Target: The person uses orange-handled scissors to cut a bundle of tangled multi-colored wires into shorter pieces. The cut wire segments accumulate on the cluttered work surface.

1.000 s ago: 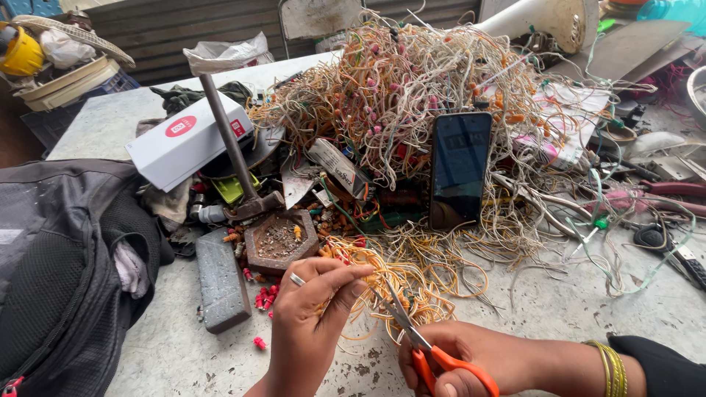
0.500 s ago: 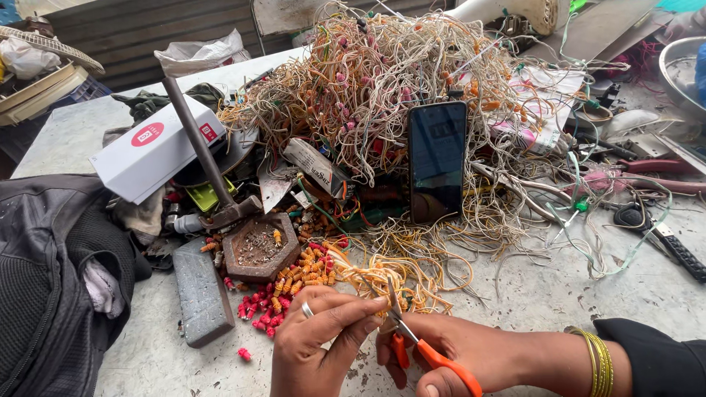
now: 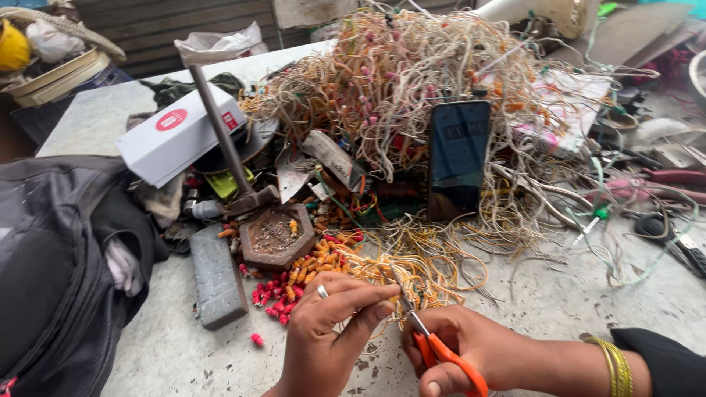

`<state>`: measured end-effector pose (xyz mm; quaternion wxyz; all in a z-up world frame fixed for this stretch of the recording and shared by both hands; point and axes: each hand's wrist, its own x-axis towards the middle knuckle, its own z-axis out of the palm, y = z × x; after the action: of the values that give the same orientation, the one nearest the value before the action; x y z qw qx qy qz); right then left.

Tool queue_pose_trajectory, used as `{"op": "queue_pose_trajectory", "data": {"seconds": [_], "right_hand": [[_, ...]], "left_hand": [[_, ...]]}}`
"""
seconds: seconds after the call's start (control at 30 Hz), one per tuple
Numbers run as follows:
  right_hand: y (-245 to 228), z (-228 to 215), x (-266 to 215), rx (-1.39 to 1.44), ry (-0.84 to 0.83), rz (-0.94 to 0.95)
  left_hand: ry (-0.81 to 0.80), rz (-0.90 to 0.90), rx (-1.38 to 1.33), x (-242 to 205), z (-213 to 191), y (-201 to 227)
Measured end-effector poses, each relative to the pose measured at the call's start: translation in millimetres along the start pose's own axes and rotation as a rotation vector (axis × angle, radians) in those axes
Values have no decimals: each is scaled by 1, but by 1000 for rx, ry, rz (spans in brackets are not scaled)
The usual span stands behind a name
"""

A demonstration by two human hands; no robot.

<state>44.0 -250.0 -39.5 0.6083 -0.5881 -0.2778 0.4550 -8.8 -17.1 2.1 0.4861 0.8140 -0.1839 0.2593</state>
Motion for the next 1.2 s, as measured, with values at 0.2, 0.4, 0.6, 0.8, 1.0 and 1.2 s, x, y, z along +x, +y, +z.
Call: {"op": "queue_pose_trajectory", "data": {"seconds": [0.2,0.4,0.6,0.8,1.0,1.2], "right_hand": [[3,-7,7,89,142,5],[-10,-13,4,107,103,7],[-8,-17,-3,218,24,-149],[2,-33,-4,338,-13,-314],[-23,-17,-7,-32,-269,-104],[-44,5,-4,-448,-439,74]], "left_hand": [[128,21,5,5,-14,-1],[45,-38,448,20,-42,-18],[56,218,402,20,-33,-18],[-118,218,294,7,-18,-17],[-94,43,245,6,-7,-35],[-255,-297,-18,0,6,-33]]}}
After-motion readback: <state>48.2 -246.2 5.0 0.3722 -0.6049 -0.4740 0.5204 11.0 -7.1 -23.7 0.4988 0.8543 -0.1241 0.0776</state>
